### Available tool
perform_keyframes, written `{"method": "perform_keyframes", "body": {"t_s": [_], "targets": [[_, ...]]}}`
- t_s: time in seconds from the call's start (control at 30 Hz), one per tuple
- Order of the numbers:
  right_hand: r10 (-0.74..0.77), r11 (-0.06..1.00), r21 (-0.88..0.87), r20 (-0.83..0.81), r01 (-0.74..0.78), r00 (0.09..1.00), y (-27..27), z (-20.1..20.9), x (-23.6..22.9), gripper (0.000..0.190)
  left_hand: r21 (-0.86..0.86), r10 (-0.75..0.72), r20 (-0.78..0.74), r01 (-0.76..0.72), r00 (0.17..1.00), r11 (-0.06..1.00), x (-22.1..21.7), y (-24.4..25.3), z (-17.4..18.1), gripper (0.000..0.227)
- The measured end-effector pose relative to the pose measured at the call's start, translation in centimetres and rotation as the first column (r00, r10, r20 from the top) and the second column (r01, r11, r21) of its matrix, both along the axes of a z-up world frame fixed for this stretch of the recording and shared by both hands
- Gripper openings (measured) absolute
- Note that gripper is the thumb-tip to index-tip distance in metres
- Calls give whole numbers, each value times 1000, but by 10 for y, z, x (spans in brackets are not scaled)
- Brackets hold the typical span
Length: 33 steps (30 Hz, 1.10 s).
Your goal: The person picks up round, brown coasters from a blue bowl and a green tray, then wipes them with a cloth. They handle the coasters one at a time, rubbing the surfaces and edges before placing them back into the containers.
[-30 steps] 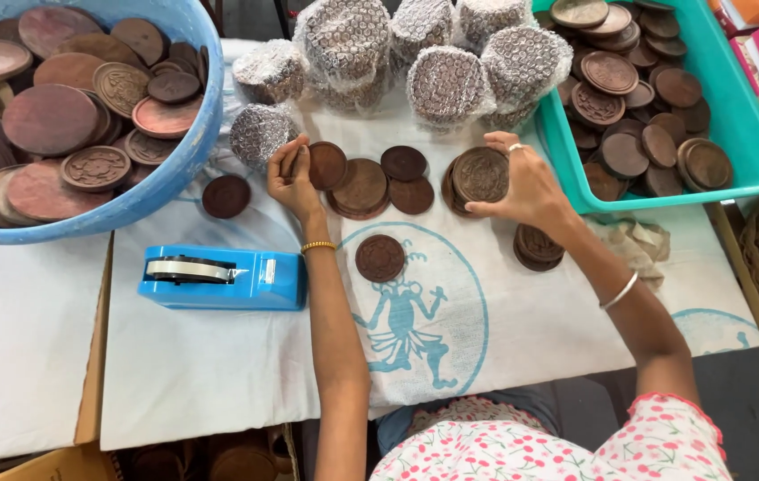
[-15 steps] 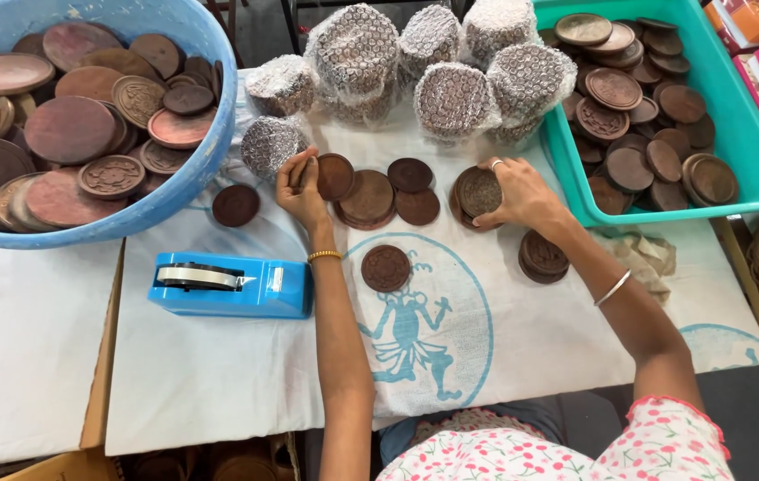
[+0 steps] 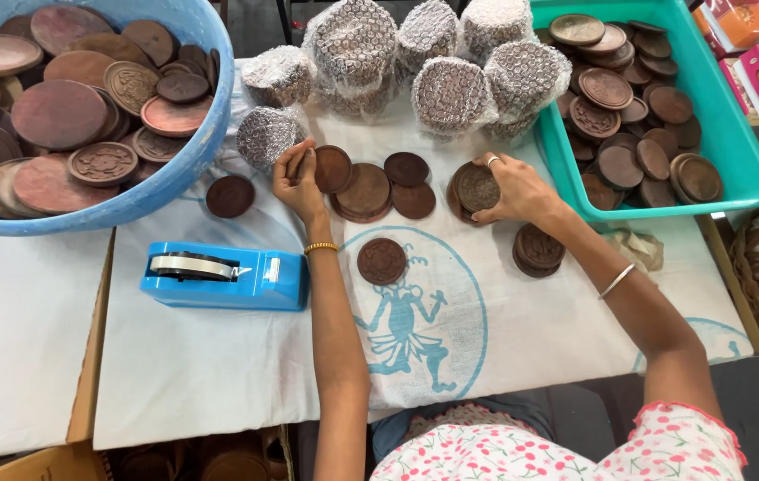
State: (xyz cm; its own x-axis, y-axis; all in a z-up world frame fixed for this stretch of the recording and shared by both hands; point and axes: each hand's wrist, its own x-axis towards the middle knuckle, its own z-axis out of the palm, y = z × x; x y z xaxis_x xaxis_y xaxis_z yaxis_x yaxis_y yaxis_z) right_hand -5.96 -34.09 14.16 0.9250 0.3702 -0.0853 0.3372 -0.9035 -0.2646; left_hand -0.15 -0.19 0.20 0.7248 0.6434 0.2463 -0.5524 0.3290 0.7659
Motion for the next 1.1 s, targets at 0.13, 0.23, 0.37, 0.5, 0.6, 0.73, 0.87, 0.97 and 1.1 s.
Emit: {"method": "perform_keyframes", "body": {"t_s": [0.13, 0.23, 0.37, 0.5, 0.6, 0.73, 0.87, 0.97, 1.1], "targets": [[-10, 998, 63, -31, 12, 999, -10, 2, 5, 101, -37, -18, 23, 18, 1000, 999, 1, 0, -1, 21], [-40, 968, 245, -71, 57, 997, -26, -5, 11, 94, -36, -11, 35, 12, 999, 999, 3, 0, -3, 21], [35, 969, 241, 108, -60, 994, -28, 15, 8, 91, -43, -11, 41, 13, 999, 999, 5, 0, -1, 21], [16, 993, 118, -1, -16, 1000, -24, 16, 6, 93, -23, -7, 15, 7, 1000, 1000, 3, 1, 0, 20], [14, 996, 90, -1, -14, 1000, -18, 8, 7, 94, -21, -1, 4, 1, 1000, 1000, 3, 0, 0, 20], [-75, 997, 29, -101, 78, 992, -13, 2, 10, 100, -26, -7, 10, 7, 1000, 1000, 3, 1, 1, 20], [-56, 984, 163, -62, 65, 997, -30, -25, 15, 111, 9, 5, 16, -5, 1000, 1000, 3, 1, 1, 19], [-70, 978, 194, -71, 82, 995, -28, -19, 14, 117, 16, 2, 28, -2, 1000, 1000, 6, 1, 3, 19], [-120, 965, 224, -89, 138, 989, -29, -20, 10, 117, 23, 6, 2, -6, 1000, 1000, 3, 1, 5, 20]]}}
